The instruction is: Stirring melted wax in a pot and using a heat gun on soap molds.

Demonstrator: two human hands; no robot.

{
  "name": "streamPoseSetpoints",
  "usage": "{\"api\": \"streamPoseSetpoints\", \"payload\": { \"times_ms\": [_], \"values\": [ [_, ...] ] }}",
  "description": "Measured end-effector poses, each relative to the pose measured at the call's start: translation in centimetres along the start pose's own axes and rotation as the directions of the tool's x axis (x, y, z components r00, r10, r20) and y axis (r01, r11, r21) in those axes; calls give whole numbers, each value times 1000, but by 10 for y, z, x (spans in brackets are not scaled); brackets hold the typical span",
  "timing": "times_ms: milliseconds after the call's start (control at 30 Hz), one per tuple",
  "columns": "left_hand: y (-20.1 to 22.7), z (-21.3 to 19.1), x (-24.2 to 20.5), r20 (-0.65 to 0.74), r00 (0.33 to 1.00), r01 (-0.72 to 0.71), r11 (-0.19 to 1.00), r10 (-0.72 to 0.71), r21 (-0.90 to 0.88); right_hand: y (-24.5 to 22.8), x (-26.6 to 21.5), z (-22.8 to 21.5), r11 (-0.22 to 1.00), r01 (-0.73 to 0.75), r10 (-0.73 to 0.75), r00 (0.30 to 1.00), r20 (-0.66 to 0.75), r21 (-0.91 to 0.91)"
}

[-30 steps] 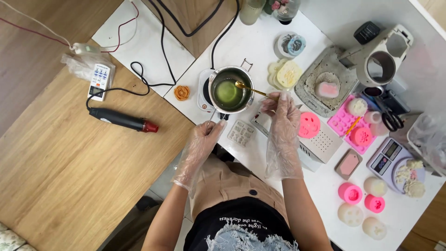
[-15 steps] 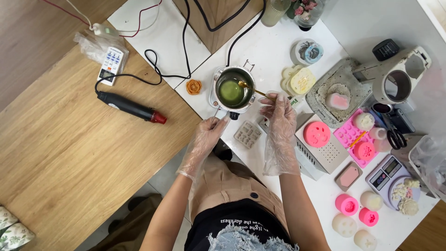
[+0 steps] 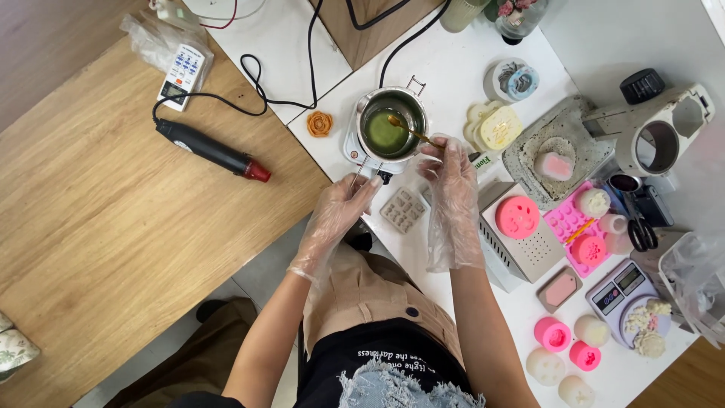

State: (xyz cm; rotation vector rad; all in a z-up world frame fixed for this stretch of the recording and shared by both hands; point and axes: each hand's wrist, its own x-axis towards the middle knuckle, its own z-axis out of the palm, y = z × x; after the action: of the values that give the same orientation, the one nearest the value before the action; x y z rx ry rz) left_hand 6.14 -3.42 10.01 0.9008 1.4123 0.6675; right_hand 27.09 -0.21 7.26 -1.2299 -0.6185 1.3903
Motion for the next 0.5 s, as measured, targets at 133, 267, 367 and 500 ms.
{"api": "streamPoseSetpoints", "payload": {
  "times_ms": [133,267,367,500],
  "values": [
    [2,-9,-13,8,1000,16,998,-17,65,1,5,3,998,-28,29,999,20,-60],
    [-8,-10,-22,8,999,-36,999,35,26,0,8,7,990,-54,66,994,88,-130],
    [-14,-9,-24,5,998,-59,998,59,35,-3,10,12,967,-47,80,989,124,-249],
    [-5,-10,-32,-28,998,-52,987,57,152,-13,7,24,912,-25,92,985,145,-410]
  ]
}}
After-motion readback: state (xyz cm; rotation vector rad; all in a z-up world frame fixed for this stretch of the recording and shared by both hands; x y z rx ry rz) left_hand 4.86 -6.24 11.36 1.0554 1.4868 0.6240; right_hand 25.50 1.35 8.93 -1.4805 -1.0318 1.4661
